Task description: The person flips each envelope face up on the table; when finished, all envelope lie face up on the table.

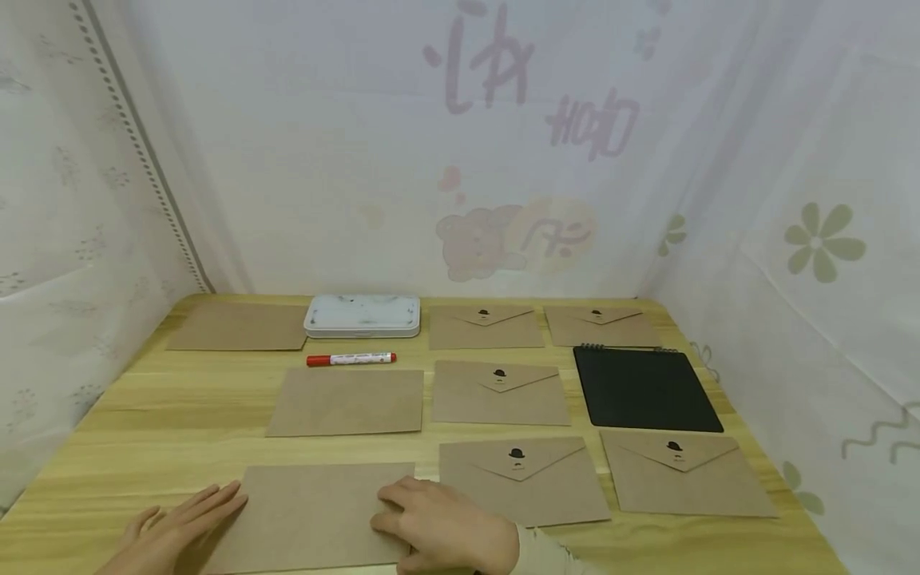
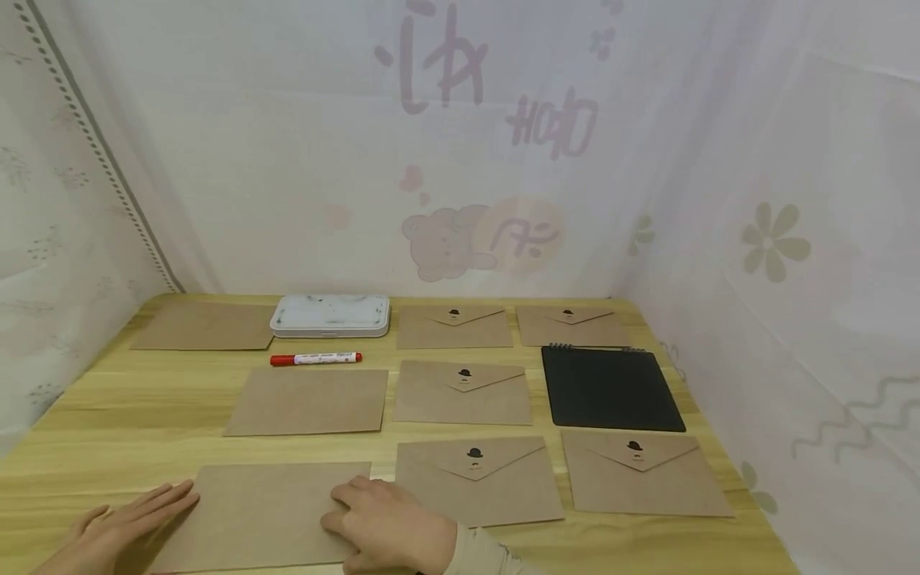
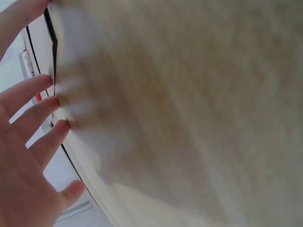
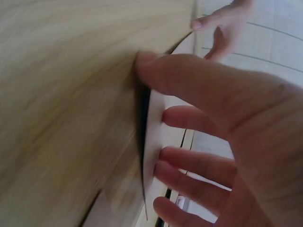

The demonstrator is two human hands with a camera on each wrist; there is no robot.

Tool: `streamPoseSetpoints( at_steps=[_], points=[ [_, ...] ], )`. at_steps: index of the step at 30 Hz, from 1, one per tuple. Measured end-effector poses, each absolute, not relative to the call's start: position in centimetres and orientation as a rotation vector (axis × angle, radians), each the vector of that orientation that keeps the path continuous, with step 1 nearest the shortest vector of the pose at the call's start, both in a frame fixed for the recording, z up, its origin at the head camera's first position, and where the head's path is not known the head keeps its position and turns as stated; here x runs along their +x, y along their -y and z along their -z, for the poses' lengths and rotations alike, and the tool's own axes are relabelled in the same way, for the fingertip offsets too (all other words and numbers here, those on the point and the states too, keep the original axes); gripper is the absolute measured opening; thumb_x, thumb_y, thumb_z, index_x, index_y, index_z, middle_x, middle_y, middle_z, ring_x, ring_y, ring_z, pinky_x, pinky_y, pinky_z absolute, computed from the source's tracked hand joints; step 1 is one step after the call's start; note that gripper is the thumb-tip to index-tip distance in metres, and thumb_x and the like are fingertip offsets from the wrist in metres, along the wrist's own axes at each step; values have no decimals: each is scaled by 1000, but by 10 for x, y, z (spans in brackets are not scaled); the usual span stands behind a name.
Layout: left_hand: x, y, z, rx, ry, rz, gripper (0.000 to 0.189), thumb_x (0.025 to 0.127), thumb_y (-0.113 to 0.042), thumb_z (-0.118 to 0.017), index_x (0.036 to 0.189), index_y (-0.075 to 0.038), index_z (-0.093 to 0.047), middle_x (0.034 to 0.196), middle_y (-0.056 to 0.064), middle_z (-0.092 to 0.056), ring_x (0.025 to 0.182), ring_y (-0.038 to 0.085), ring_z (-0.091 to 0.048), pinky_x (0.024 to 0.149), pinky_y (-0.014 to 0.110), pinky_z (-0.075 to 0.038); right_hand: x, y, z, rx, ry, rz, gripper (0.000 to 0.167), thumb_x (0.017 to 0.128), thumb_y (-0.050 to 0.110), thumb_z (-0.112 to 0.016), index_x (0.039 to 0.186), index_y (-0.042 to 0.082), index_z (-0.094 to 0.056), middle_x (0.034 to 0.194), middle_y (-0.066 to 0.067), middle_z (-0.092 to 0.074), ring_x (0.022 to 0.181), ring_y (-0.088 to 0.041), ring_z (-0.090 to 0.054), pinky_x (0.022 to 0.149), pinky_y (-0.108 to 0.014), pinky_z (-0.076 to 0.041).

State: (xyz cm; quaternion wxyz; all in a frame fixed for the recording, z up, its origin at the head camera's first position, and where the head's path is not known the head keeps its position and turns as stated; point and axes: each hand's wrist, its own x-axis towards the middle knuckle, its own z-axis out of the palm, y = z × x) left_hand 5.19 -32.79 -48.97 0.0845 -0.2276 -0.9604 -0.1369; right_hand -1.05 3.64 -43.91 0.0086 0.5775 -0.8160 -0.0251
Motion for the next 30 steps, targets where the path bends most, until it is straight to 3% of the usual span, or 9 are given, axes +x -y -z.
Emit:
streamPoseSetpoints(
  at_steps=[5, 7, 11, 13, 18, 21, 24, 28, 30],
  points=[
    [51, 320, 491, -664, 2825, 361, 105, 59, -51, -79, 139, -56, -11, 140, -43, -1, 126, -20, 3, 77, 58, -24, -9, -36, 437, 1821, 2572, 33, 49, 81, 30, -67, 126, 23, -51, 118, 5, -51, 110, -9, -46, 93, -21, -38],
    [51, 318, 492, -646, 2825, 372, 95, 61, -50, -78, 139, -53, -23, 138, -44, -3, 126, -21, 1, 77, 56, -25, -9, -36, 437, 1807, 2620, -51, 54, 83, 25, -64, 133, 20, -44, 115, 7, -53, 111, -9, -47, 94, -22, -37],
    [54, 318, 491, -639, 2854, 549, 72, 64, -46, -80, 130, -38, -53, 139, -38, -21, 125, -21, -6, 77, 56, -24, -9, -35, 438, 1737, 2650, -197, 55, 88, 18, -54, 139, 10, -33, 84, 11, -58, 106, -8, -53, 95, -22, -36],
    [55, 319, 490, -656, 2862, 596, 64, 64, -46, -80, 123, -33, -60, 138, -31, -31, 126, -19, -7, 75, 59, -27, -11, -36, 440, 1701, 2665, -281, 52, 93, 18, -50, 140, 5, -30, 83, 11, -60, 103, -8, -55, 94, -21, -38],
    [57, 318, 488, -669, 2838, 616, 59, 63, -44, -81, 118, -35, -63, 135, -24, -41, 127, -17, -8, 72, 60, -28, -17, -37, 446, 1566, 2674, -527, 36, 100, 24, -41, 131, 6, -34, 96, 7, -62, 94, -7, -57, 86, -21, -43],
    [58, 314, 487, -627, 2799, 632, 54, 62, -41, -82, 113, -36, -66, 131, -20, -48, 126, -18, -12, 89, 55, -27, -21, -35, 450, 1448, 2602, -665, 25, 101, 26, -39, 115, 6, -41, 77, 10, -54, 70, 1, -52, 68, -14, -44],
    [60, 309, 487, -570, 2793, 705, 47, 65, -34, -82, 109, -35, -68, 127, -16, -54, 124, -19, -14, 90, 55, -29, -24, -31, 455, 1333, 2483, -808, 17, 100, 25, -43, 97, 8, -42, 65, 12, -40, 52, 5, -31, 48, -9, -30],
    [61, 306, 487, -515, 2807, 793, 40, 71, -26, -80, 108, -36, -69, 127, -15, -55, 124, -19, -15, 82, 61, -28, -27, -27, 460, 1256, 2342, -923, 17, 99, 21, -47, 87, 10, -43, 62, 11, -41, 49, 7, -23, 42, -7, -20],
    [61, 308, 489, -531, 2800, 791, 39, 73, -22, -78, 109, -35, -69, 128, -15, -53, 125, -18, -14, 101, 58, -14, -28, -27, 460, 1273, 2287, -938, 14, 98, 19, -47, 88, 10, -46, 66, 9, -50, 50, 7, -27, 44, -5, -23]
  ],
)
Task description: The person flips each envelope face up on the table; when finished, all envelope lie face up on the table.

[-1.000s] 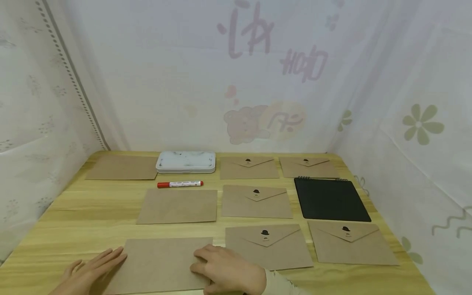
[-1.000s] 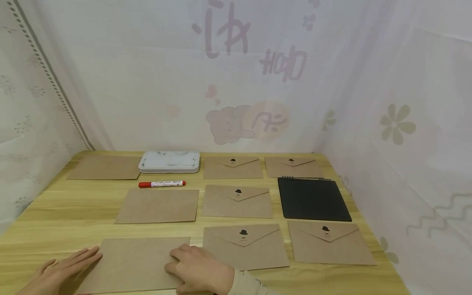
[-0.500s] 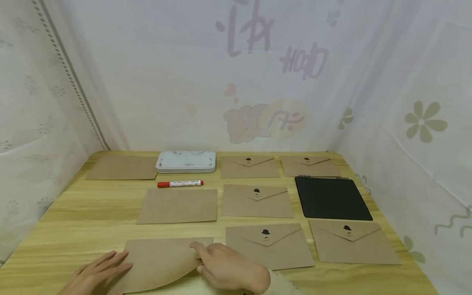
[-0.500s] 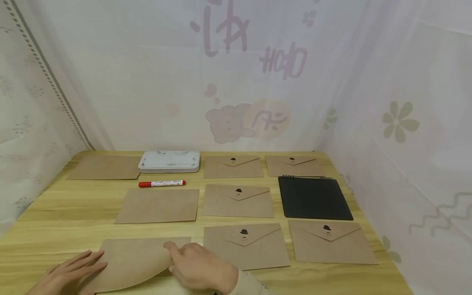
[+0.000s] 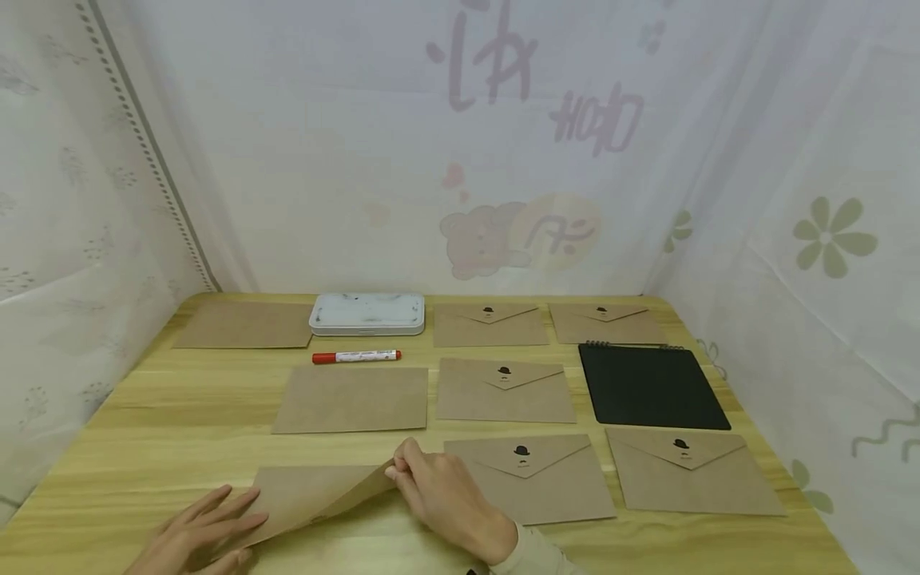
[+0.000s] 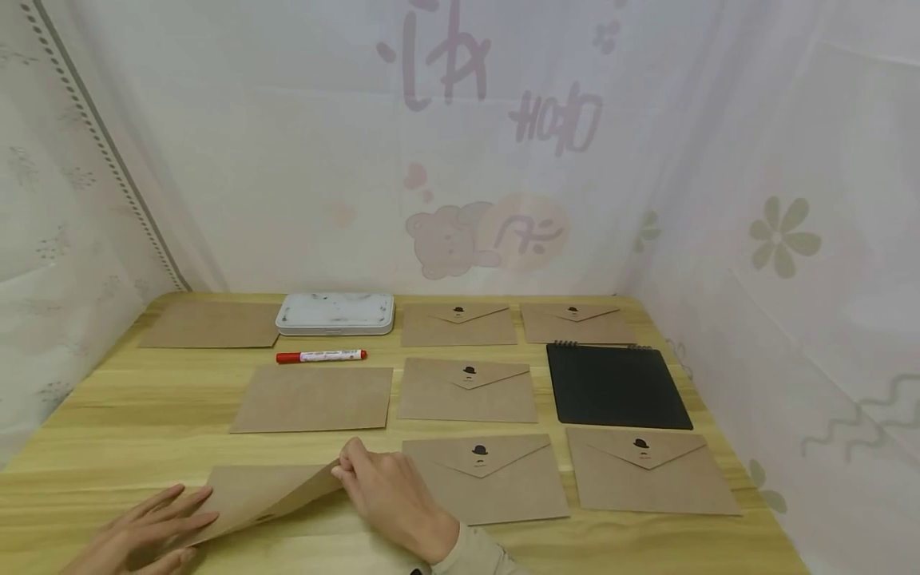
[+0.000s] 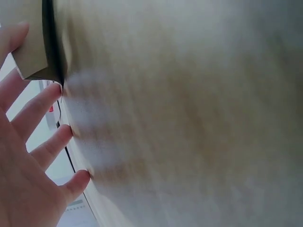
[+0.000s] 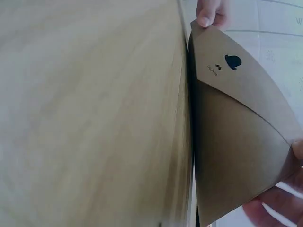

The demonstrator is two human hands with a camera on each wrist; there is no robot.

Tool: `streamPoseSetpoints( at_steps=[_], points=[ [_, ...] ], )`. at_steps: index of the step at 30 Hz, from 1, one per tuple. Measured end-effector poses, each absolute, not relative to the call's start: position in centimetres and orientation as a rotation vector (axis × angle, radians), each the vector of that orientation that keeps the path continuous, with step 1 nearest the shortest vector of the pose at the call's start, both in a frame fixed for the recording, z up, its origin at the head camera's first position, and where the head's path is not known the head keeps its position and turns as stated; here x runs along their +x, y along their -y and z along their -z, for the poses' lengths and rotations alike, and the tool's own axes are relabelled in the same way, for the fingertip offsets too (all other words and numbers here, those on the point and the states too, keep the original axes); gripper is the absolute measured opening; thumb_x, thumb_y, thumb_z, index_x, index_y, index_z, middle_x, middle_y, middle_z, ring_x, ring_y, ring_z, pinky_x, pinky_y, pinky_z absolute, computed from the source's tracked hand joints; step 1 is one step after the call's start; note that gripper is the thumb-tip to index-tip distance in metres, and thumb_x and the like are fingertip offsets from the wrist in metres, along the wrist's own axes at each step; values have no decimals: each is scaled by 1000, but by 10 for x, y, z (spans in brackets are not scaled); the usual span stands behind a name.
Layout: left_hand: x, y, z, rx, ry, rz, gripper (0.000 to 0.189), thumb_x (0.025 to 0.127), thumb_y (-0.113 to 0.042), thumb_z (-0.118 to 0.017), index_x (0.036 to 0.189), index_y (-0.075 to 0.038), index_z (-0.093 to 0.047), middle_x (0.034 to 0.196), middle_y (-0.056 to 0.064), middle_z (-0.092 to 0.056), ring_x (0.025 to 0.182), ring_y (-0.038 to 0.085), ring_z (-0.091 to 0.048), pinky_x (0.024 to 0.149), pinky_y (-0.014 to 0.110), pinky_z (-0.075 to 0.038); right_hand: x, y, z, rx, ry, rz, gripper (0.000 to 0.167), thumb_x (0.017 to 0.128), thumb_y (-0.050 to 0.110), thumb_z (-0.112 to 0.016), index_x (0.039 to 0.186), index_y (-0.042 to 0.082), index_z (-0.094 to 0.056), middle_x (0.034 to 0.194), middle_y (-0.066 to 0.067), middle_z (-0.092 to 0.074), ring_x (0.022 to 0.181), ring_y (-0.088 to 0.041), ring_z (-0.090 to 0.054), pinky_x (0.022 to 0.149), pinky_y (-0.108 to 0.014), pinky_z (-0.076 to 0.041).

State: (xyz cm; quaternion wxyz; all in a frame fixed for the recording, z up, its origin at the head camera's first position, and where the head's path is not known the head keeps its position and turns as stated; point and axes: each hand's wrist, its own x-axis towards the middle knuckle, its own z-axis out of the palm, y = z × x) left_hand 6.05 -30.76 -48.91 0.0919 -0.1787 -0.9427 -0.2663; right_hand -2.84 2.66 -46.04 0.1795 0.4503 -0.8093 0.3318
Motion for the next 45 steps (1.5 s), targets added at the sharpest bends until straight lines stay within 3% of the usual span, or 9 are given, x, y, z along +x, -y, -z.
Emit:
streamPoseSetpoints(
  at_steps=[4, 7, 11, 14, 18, 25, 36, 43, 45],
  points=[
    [58, 311, 493, -553, 2792, 818, 38, 77, -16, -74, 110, -34, -69, 131, -21, -48, 125, -18, -13, 90, 61, -22, -33, -29, 458, 1357, 2169, -926, 7, 95, 6, -47, 97, 8, -54, 82, 2, -63, 62, 4, -47, 58, -3, -37],
    [57, 312, 495, -558, 2792, 847, 38, 80, -12, -70, 111, -34, -68, 132, -25, -44, 125, -19, -13, 76, 58, -29, -36, -31, 456, 1415, 2088, -915, 24, 87, -6, -46, 105, 7, -58, 94, 0, -65, 76, -1, -57, 70, -6, -42],
    [56, 313, 495, -577, 2752, 818, 40, 80, -6, -69, 111, -31, -68, 131, -23, -45, 125, -17, -16, 87, 56, -29, -37, -32, 454, 1458, 2060, -926, 38, 85, -8, -47, 118, 8, -58, 97, 1, -63, 75, 1, -51, 64, -3, -38],
    [55, 311, 493, -578, 2695, 805, 40, 77, -4, -71, 109, -27, -70, 127, -18, -52, 123, -14, -22, 100, 26, -22, -37, -32, 454, 1470, 2063, -940, 43, 87, -6, -51, 127, 7, -54, 91, 1, -61, 69, 2, -43, 60, -1, -33],
    [53, 307, 489, -550, 2678, 831, 38, 76, -5, -74, 109, -25, -71, 120, -15, -58, 116, -16, -28, 85, 5, -16, -38, -32, 454, 1463, 2066, -972, 45, 87, -5, -55, 131, 5, -52, 87, -1, -58, 67, 1, -42, 60, -2, -34],
    [57, 299, 475, -254, 2798, 922, 26, 82, -18, -72, 106, -28, -70, 111, -16, -60, 102, -17, -40, 70, 14, -42, -40, -34, 454, 1378, 2110, -1020, 47, 86, -4, -61, 131, 5, -53, 92, -3, -59, 67, 0, -43, 60, -3, -35],
    [50, 287, 473, -230, 2364, 1042, 45, 63, 18, -73, 96, 5, -47, 102, -24, -57, 100, -19, -45, 82, 3, -26, -43, -36, 456, 1265, 2143, -1073, 45, 87, -2, -61, 130, 4, -54, 87, 0, -58, 65, 1, -42, 57, -3, -35],
    [39, 283, 471, -299, 2119, 967, 64, 81, -41, -66, 87, 17, -38, 94, -18, -51, 99, -15, -48, 84, 5, -36, -42, -37, 456, 1252, 2138, -1042, 46, 86, 0, -62, 131, 4, -53, 85, 0, -57, 62, 1, -39, 55, -3, -34],
    [36, 283, 468, -312, 2113, 934, 66, 82, -46, -63, 85, 16, -42, 90, -15, -50, 98, -15, -47, 87, 5, -33, -42, -37, 456, 1249, 2124, -1022, 47, 85, 0, -64, 131, 4, -53, 86, -1, -58, 61, 1, -38, 55, -2, -33]
  ],
)
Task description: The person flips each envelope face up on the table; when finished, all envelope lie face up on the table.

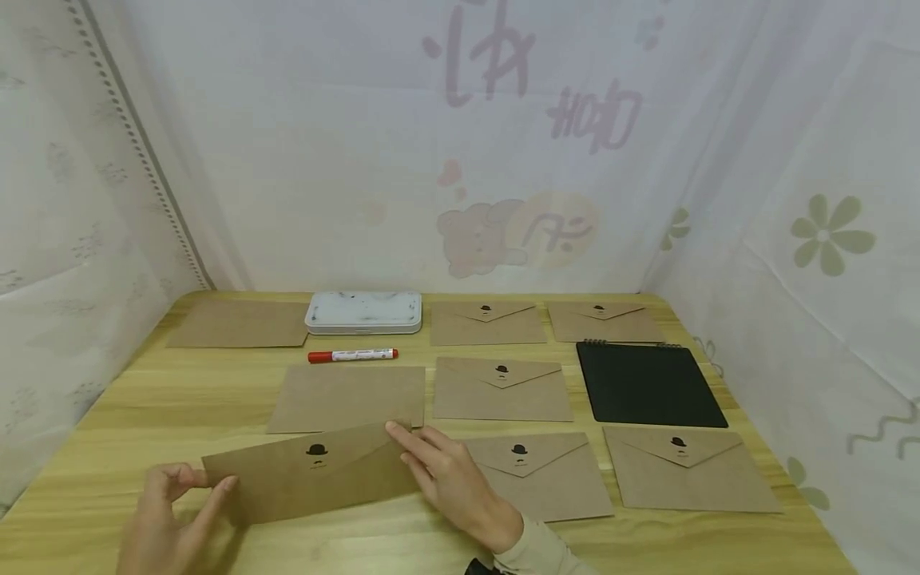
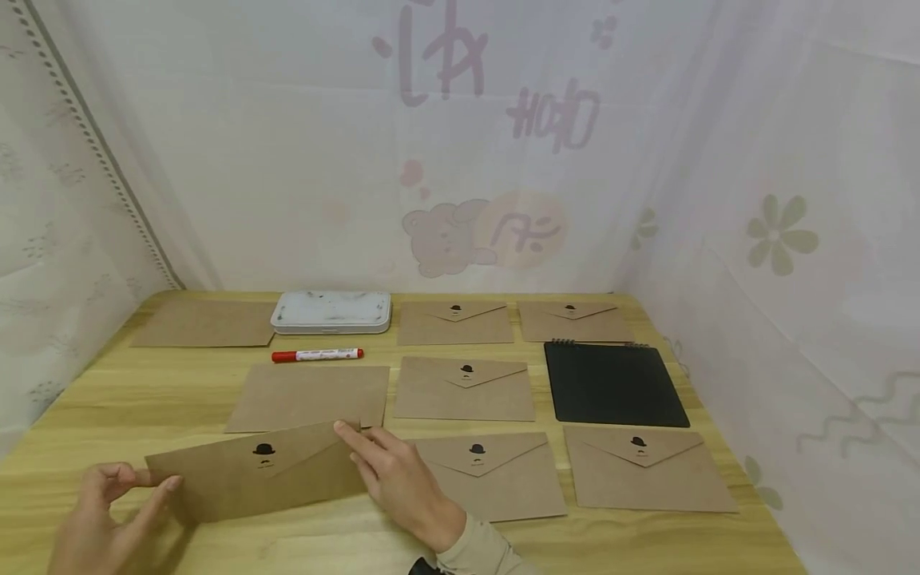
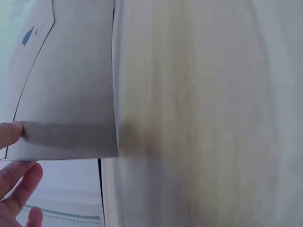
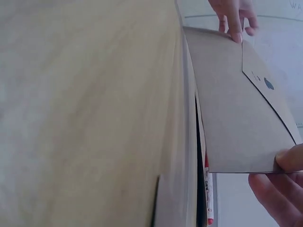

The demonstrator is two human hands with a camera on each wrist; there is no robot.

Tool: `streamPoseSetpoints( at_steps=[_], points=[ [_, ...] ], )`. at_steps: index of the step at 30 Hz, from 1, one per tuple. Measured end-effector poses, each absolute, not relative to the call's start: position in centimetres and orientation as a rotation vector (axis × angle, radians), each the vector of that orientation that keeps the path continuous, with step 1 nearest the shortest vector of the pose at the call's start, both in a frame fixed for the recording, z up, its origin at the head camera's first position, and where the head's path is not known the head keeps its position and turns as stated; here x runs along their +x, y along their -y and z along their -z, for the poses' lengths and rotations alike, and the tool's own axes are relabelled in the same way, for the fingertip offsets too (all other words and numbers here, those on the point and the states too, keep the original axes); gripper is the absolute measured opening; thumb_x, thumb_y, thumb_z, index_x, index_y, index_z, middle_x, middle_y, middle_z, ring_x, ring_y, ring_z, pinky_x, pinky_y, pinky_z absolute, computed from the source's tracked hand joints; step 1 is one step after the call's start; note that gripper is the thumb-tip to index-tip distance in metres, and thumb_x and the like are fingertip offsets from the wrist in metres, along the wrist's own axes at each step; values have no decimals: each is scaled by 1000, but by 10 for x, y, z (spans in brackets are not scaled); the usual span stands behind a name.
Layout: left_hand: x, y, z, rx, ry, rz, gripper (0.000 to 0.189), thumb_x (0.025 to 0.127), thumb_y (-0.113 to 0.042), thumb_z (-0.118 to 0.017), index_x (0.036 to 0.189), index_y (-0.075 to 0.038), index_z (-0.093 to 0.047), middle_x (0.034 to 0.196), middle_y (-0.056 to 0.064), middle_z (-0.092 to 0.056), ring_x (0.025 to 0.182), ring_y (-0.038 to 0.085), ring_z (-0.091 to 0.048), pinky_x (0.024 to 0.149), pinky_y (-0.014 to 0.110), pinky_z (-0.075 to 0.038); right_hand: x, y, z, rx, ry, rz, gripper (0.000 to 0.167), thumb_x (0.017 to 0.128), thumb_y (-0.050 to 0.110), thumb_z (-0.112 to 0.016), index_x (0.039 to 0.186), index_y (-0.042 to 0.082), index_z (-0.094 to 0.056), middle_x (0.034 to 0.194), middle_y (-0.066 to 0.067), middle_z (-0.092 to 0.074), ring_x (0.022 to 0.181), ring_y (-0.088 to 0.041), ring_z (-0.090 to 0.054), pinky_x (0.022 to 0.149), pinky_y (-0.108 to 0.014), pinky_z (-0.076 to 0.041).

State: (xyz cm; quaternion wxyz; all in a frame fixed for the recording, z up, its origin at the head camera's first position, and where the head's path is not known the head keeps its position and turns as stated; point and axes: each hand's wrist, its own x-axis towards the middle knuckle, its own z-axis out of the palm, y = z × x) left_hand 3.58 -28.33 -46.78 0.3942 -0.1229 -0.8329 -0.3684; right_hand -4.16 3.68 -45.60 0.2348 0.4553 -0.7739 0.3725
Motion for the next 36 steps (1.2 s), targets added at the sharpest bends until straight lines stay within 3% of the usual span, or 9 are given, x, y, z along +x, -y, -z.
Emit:
streamPoseSetpoints(
  at_steps=[6, 8, 10, 12, 14, 20, 22, 26, 36],
  points=[
    [33, 286, 464, -356, 2193, 799, 45, 84, -34, -69, 84, 9, -57, 79, -1, -60, 93, -14, -47, 84, 4, -33, -40, -36, 457, 1247, 2165, -889, 49, 84, 4, -67, 130, 5, -54, 81, 1, -57, 56, 2, -34, 51, -3, -28],
    [34, 287, 464, -351, 2261, 745, 44, 84, -35, -68, 89, 8, -59, 81, 8, -63, 88, -1, -51, 84, 9, -32, -38, -35, 457, 1236, 2227, -870, 48, 84, 5, -67, 131, 6, -54, 78, 2, -55, 55, 2, -32, 49, -4, -26],
    [35, 286, 463, -338, 2339, 702, 46, 82, -36, -70, 93, 7, -57, 84, 16, -63, 87, 17, -53, 84, 23, -33, -37, -35, 458, 1218, 2284, -871, 47, 84, 6, -67, 130, 7, -55, 76, 2, -54, 55, 3, -32, 48, -5, -25],
    [35, 286, 463, -334, 2428, 676, 49, 77, -32, -76, 98, 7, -55, 90, 21, -63, 87, 32, -51, 83, 36, -32, -35, -35, 458, 1202, 2321, -874, 47, 84, 7, -67, 129, 7, -55, 75, 3, -53, 54, 3, -32, 48, -5, -26],
    [34, 286, 463, -337, 2491, 656, 53, 68, -24, -82, 101, 6, -53, 94, 22, -62, 88, 39, -49, 81, 41, -31, -34, -35, 457, 1182, 2345, -886, 45, 84, 6, -67, 128, 7, -56, 76, 3, -53, 55, 2, -34, 49, -5, -28],
    [29, 284, 464, -414, 2538, 576, 59, 66, -31, -83, 102, 5, -53, 95, 17, -62, 88, 34, -50, 88, 29, -28, -31, -32, 458, 1127, 2412, -903, 28, 84, 2, -64, 112, 7, -64, 84, 1, -55, 62, 0, -42, 53, -6, -33],
    [28, 283, 464, -388, 2599, 564, 57, 63, -24, -85, 103, 3, -54, 96, 15, -62, 89, 35, -49, 86, 37, -34, -31, -32, 458, 1120, 2432, -869, 25, 84, 1, -64, 108, 8, -66, 85, 1, -56, 62, 0, -43, 54, -6, -34],
    [27, 281, 462, -287, 2795, 545, 57, 59, -13, -86, 106, -1, -56, 100, 13, -62, 92, 39, -48, 68, 55, -39, -30, -31, 460, 1112, 2469, -761, 22, 83, 3, -65, 103, 11, -68, 84, 3, -56, 62, 1, -44, 52, -7, -35],
    [24, 278, 459, -229, 3018, 510, 56, 68, -39, -80, 111, -8, -60, 104, 18, -60, 98, 43, -47, 68, 64, -38, -29, -31, 463, 1129, 2559, -522, 13, 87, 12, -63, 97, 20, -68, 74, 7, -50, 55, 0, -37, 42, -11, -26]
  ],
)
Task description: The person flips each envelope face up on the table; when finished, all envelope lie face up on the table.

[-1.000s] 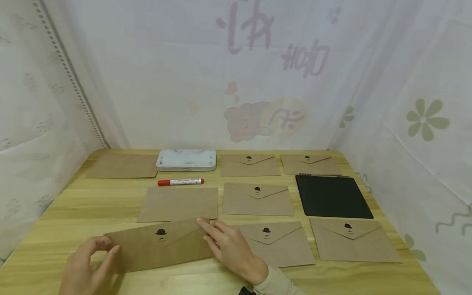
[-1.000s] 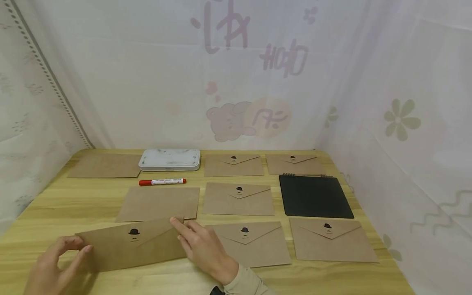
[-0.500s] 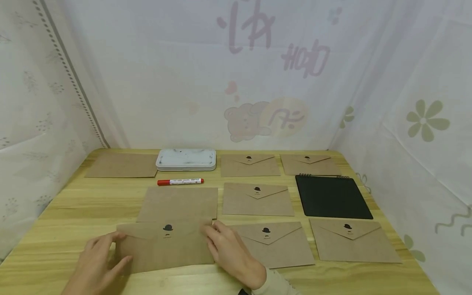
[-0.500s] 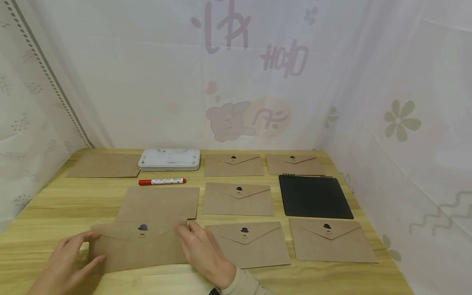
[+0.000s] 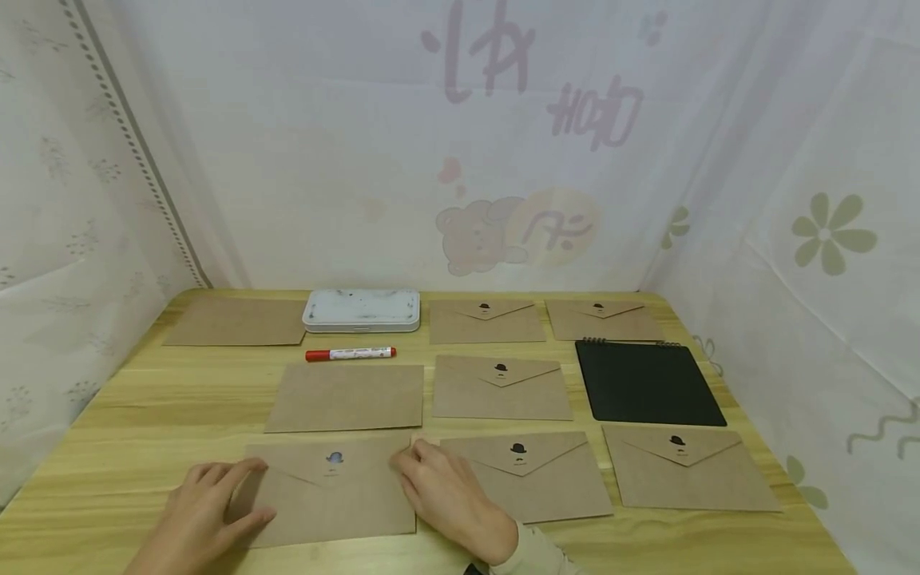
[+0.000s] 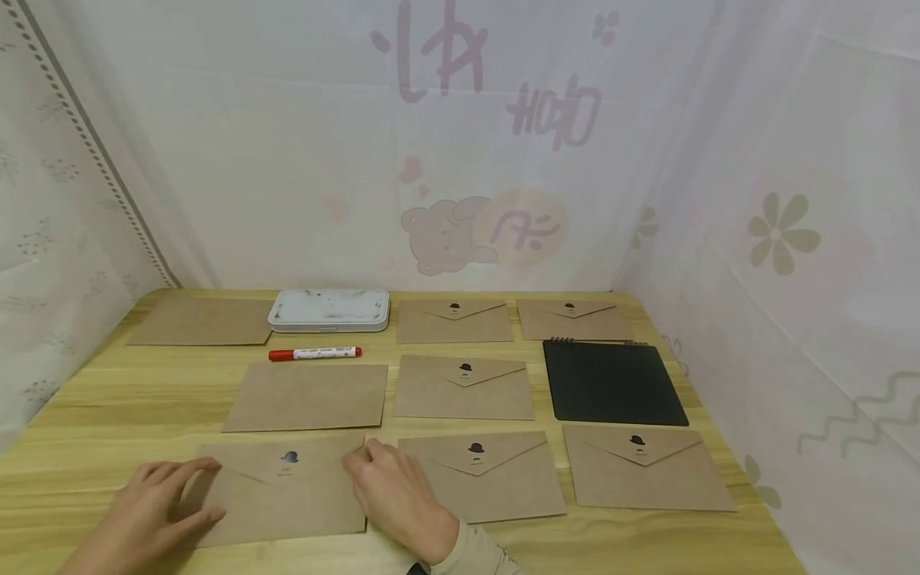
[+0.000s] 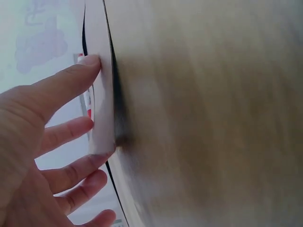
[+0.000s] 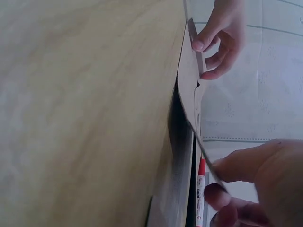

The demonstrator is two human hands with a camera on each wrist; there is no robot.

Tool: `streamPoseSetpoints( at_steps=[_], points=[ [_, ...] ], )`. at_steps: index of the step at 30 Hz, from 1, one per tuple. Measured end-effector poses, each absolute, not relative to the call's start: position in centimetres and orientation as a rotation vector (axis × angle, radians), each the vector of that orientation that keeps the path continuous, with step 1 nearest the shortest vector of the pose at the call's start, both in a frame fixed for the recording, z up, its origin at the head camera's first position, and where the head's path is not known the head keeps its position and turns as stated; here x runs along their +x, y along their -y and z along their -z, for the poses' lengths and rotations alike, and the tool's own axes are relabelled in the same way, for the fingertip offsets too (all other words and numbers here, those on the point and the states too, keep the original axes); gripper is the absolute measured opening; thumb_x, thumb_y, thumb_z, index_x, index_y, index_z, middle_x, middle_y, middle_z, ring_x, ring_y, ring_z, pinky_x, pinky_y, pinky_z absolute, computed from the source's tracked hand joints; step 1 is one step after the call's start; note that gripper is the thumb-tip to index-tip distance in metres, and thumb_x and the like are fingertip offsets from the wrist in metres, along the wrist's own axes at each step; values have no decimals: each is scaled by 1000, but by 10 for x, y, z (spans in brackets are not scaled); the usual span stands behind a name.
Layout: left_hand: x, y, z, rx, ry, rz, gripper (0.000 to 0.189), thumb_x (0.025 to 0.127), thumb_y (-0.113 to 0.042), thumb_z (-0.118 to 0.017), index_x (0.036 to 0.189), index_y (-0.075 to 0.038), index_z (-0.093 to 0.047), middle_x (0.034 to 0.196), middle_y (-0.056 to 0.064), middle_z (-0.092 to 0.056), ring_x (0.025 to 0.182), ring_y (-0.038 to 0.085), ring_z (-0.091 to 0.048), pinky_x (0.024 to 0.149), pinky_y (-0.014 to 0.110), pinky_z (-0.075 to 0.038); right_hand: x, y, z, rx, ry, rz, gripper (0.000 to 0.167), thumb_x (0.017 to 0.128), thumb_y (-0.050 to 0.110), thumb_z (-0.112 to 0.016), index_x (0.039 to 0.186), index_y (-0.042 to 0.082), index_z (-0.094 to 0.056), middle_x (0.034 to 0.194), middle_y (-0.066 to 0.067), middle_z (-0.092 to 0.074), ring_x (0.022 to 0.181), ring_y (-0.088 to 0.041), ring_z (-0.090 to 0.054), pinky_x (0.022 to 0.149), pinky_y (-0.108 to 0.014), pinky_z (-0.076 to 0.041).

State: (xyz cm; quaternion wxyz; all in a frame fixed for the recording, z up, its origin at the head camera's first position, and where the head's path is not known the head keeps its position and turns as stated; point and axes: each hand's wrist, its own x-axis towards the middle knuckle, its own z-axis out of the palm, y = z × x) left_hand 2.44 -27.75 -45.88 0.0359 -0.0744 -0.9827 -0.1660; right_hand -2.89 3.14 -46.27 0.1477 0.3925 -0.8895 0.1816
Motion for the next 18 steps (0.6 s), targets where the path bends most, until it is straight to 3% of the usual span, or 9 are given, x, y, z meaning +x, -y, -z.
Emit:
streamPoseSetpoints(
  at_steps=[5, 9, 18],
  points=[
    [23, 272, 458, -245, 3041, 450, 51, 67, -39, -80, 109, -17, -62, 102, 12, -58, 100, 43, -44, 71, 65, -36, -27, -33, 463, 1157, 2631, -453, 8, 89, 14, -62, 90, 22, -64, 72, 7, -48, 54, -4, -41, 40, -15, -26],
    [23, 269, 456, -237, 3037, 427, 45, 68, -43, -78, 106, -22, -63, 98, 8, -56, 103, 41, -38, 75, 63, -25, -26, -34, 463, 1146, 2693, -438, 10, 91, 16, -59, 97, 22, -65, 76, 5, -51, 54, -6, -44, 40, -17, -28],
    [26, 266, 456, -222, 2995, 390, 44, 69, -48, -76, 104, -23, -65, 89, 3, -53, 104, 37, -34, 77, 63, -20, -27, -32, 466, 1115, 2746, -434, 17, 90, 12, -59, 103, 19, -65, 75, 1, -43, 47, -3, -33, 36, -14, -23]
  ],
)
